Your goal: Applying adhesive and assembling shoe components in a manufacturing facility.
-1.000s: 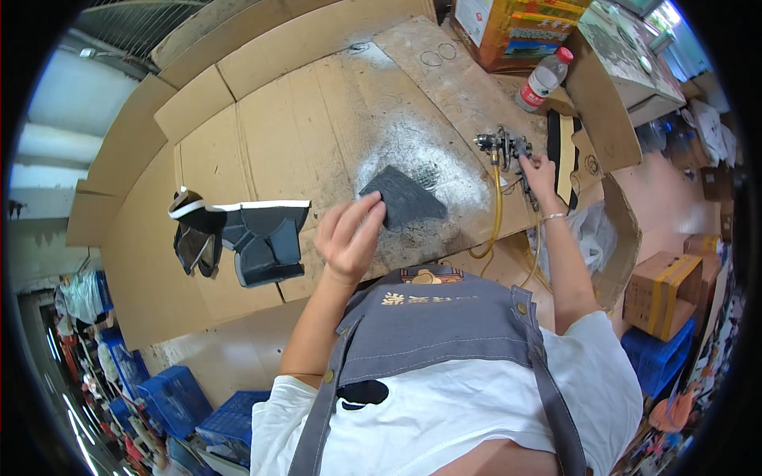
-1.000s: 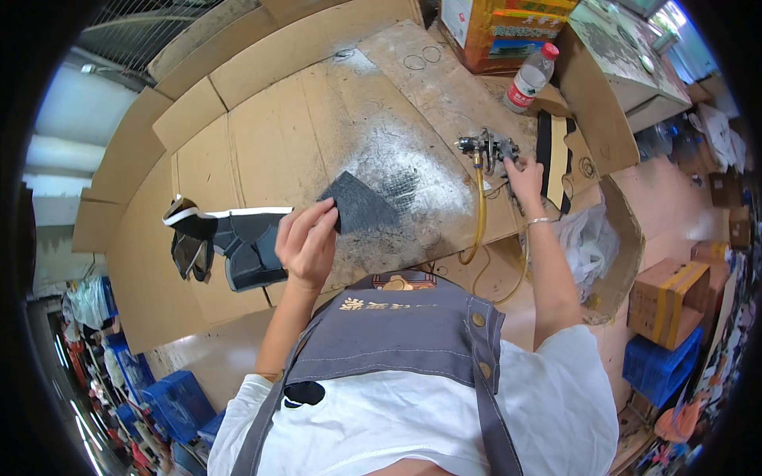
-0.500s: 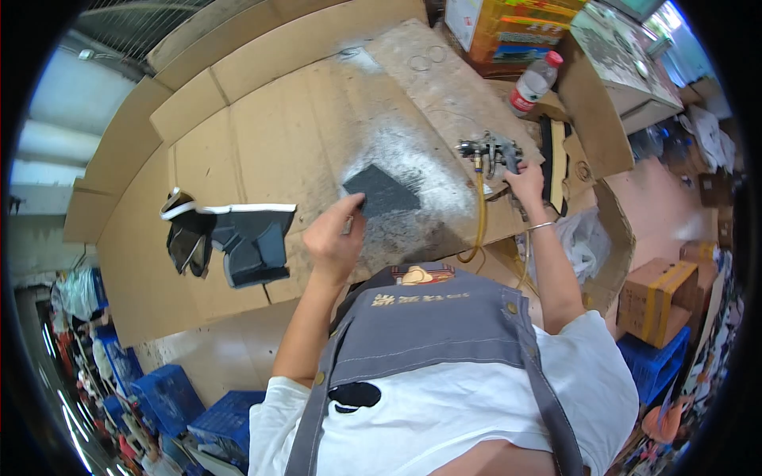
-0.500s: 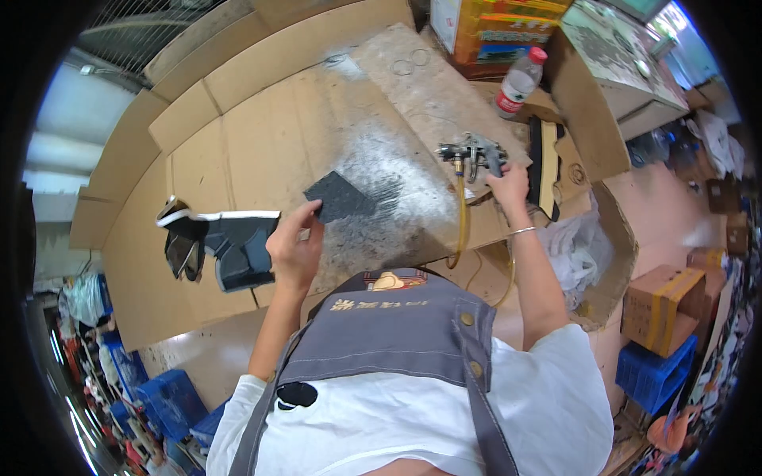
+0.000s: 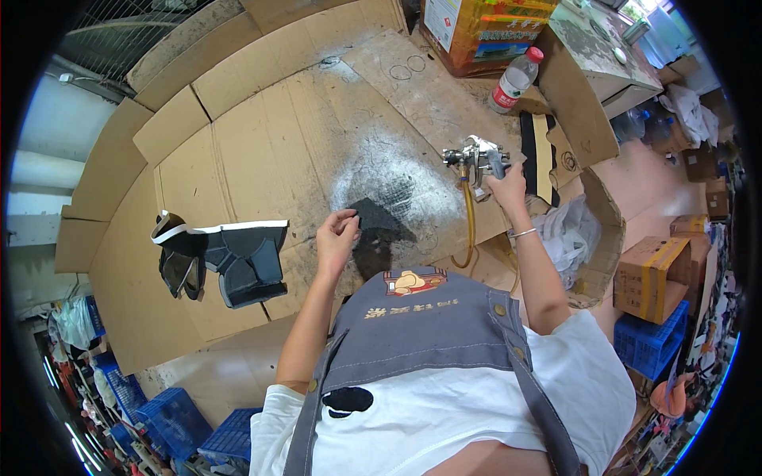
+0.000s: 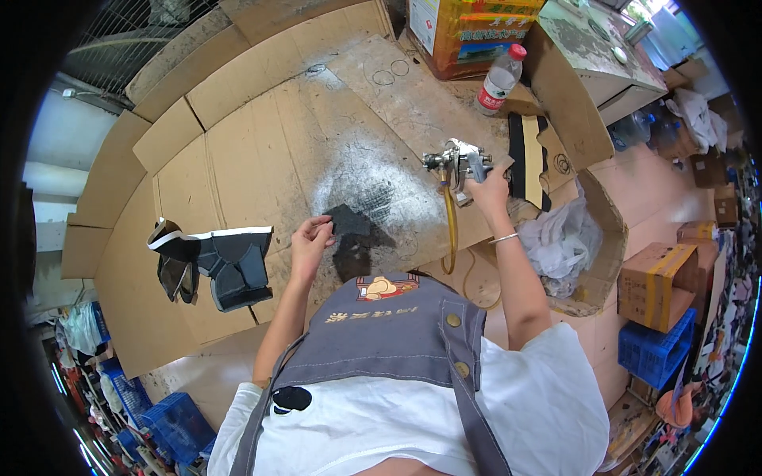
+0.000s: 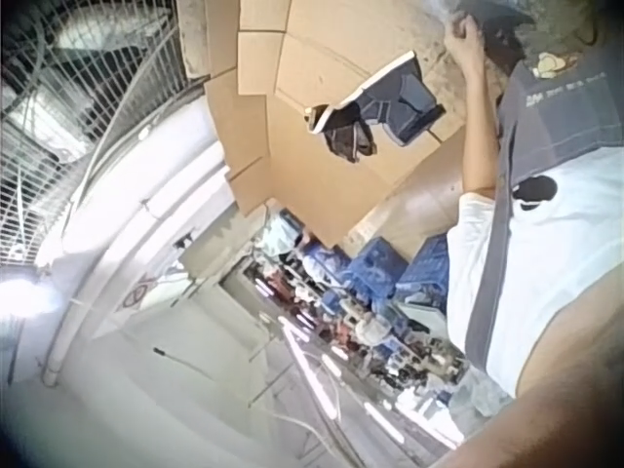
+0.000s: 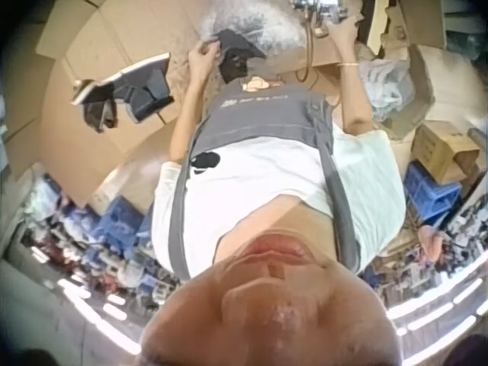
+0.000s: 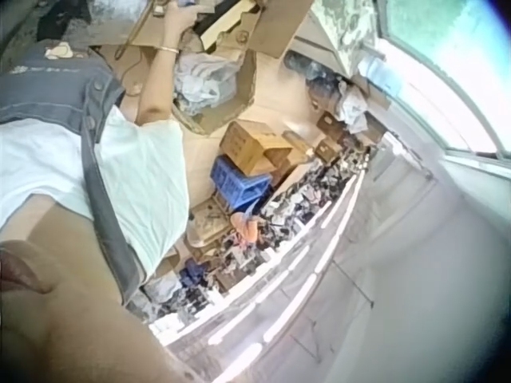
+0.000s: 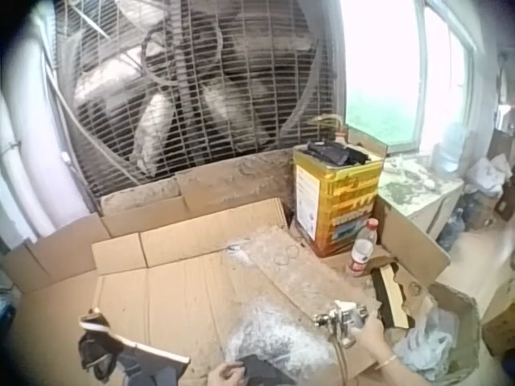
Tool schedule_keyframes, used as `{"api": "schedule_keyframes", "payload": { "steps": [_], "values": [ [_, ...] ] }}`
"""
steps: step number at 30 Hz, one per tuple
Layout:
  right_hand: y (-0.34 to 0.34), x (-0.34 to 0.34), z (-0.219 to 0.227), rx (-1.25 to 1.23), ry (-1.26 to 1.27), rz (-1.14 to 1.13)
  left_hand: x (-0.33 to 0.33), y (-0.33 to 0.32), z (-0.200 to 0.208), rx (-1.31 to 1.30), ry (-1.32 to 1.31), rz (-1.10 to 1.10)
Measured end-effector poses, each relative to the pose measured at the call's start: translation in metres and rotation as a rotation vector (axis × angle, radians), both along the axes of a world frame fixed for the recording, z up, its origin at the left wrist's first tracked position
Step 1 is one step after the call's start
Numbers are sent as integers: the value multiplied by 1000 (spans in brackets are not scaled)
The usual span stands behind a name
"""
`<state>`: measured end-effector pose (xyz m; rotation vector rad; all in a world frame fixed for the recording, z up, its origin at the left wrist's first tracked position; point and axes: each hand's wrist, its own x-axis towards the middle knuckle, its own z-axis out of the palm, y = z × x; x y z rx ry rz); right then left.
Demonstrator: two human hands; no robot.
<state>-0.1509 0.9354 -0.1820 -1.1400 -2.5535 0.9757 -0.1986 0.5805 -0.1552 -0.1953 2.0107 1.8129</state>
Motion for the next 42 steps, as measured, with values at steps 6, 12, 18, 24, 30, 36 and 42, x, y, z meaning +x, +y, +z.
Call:
{"api": "schedule_keyframes", "payload": {
  "steps": [6,12,18,24,30,36,42],
  "values": [
    [-15,12,47,-1125,-24,176,5,-9,-10,43,-7,51],
    [-55,30,32,-1157,-214,342,2,-11,-18,21,-92,70],
    [-48,71,22,-902,-7,515,-24,27,-20,-8,-161,-62],
    [-39,74,84,-1062,264,429,-52,88,-54,-49,-125,-256],
    [-11,83,71,-924,12,415,-53,120,-76,-274,127,-343],
    [-44,70,55,-851,-166,510,-40,116,-93,-425,445,-321],
    [-40,47,52,-858,-126,554,-31,114,-71,-148,-52,-153]
  ]
}}
